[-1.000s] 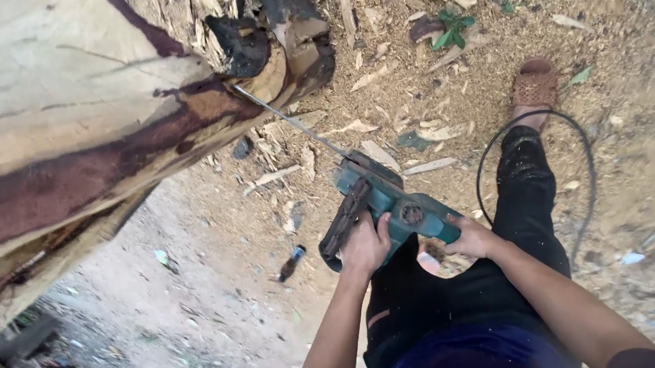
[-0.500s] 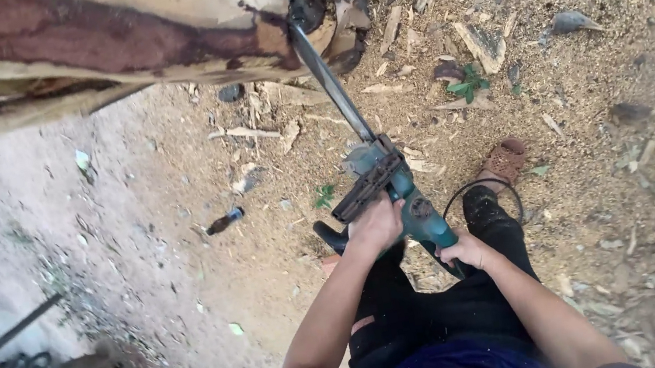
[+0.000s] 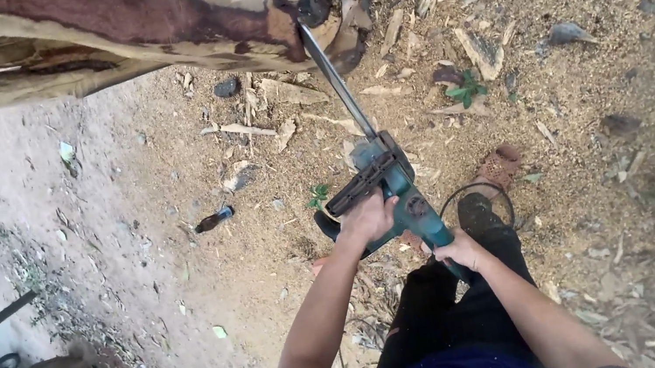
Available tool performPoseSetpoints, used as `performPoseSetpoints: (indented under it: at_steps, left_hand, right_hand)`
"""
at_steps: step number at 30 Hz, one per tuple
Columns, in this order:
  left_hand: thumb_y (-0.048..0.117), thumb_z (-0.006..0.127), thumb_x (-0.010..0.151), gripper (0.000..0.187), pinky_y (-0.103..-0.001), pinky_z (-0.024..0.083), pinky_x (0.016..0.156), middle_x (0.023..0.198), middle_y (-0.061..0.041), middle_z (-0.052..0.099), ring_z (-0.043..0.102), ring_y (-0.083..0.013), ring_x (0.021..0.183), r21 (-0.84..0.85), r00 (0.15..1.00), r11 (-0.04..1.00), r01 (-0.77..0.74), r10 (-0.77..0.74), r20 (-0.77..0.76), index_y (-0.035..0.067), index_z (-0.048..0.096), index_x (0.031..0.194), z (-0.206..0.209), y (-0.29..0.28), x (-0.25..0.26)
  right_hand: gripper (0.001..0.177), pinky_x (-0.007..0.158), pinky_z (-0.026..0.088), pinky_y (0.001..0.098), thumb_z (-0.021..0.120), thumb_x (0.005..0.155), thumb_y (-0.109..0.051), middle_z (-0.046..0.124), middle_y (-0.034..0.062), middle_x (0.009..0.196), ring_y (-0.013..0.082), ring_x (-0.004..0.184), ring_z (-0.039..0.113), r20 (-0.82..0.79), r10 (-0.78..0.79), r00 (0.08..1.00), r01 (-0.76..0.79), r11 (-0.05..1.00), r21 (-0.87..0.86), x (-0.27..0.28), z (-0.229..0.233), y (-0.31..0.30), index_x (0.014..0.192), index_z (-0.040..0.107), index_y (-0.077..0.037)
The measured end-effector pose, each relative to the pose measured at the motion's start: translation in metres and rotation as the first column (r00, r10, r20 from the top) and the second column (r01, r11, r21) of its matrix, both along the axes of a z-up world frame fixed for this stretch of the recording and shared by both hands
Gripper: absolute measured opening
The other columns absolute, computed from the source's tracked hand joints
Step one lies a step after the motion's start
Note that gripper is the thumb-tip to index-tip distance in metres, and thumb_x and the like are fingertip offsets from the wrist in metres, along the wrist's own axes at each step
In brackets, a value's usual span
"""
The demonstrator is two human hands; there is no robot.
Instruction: Sawing through a large wooden log using a handheld electric chainsaw.
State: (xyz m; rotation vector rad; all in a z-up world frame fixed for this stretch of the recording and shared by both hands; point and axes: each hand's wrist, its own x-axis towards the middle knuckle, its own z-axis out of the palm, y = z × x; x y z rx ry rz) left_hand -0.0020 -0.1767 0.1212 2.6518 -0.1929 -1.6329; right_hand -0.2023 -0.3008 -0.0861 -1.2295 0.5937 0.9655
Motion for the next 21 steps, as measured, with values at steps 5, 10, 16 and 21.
performPoseSetpoints:
  at_steps: [5, 10, 16, 21]
  left_hand:
    - [0.049, 0.036, 0.103, 0.052, -0.056, 0.055, 0.091, 0.107, -0.028, 0.072, 0.070, -0.0437, 0.110, -0.027, 1.000, 0.999, 0.022, -0.022, 0.007, 0.004, 0.059, 0.116, -0.015, 0.016, 0.002]
    - [0.052, 0.035, 0.102, 0.053, -0.058, 0.054, 0.094, 0.106, -0.030, 0.071, 0.068, -0.0470, 0.111, -0.038, 1.000, 0.999, 0.006, -0.006, -0.011, 0.005, 0.056, 0.116, -0.025, 0.036, 0.000]
    - [0.054, 0.034, 0.101, 0.051, -0.053, 0.056, 0.093, 0.106, -0.024, 0.073, 0.071, -0.0406, 0.110, 0.003, 0.997, 0.997, 0.075, -0.075, -0.004, 0.010, 0.054, 0.119, -0.007, 0.020, -0.002]
    - [0.054, 0.033, 0.101, 0.052, -0.053, 0.058, 0.088, 0.103, -0.022, 0.075, 0.072, -0.0386, 0.107, 0.016, 0.998, 0.998, 0.057, -0.057, -0.019, 0.010, 0.055, 0.118, -0.006, 0.023, -0.018]
  right_hand:
    - [0.013, 0.045, 0.047, 0.0300, 0.077, 0.053, -0.008, 0.058, 0.0132, 0.043, 0.0237, 0.040, 0.062, -0.070, -0.051, 0.996, 0.048, 0.998, -0.041, 0.015, 0.031, -0.001, 0.056, 0.067, -0.001]
    - [0.023, 0.050, 0.055, 0.0315, 0.079, 0.055, -0.010, 0.061, 0.0133, 0.053, 0.0230, 0.048, 0.068, -0.121, -0.028, 0.992, 0.017, 0.995, -0.096, 0.021, 0.045, 0.006, 0.072, 0.069, 0.001]
    - [0.018, 0.053, 0.049, 0.0314, 0.079, 0.054, -0.020, 0.061, 0.0102, 0.044, 0.0255, 0.046, 0.066, -0.071, 0.003, 0.997, -0.011, 0.995, -0.103, -0.008, 0.030, 0.022, 0.059, 0.070, -0.005]
    - [0.014, 0.054, 0.042, 0.0302, 0.076, 0.054, -0.011, 0.056, 0.0136, 0.041, 0.0257, 0.041, 0.060, -0.006, -0.144, 0.990, 0.144, 0.989, 0.022, -0.021, 0.041, 0.031, 0.064, 0.071, -0.003]
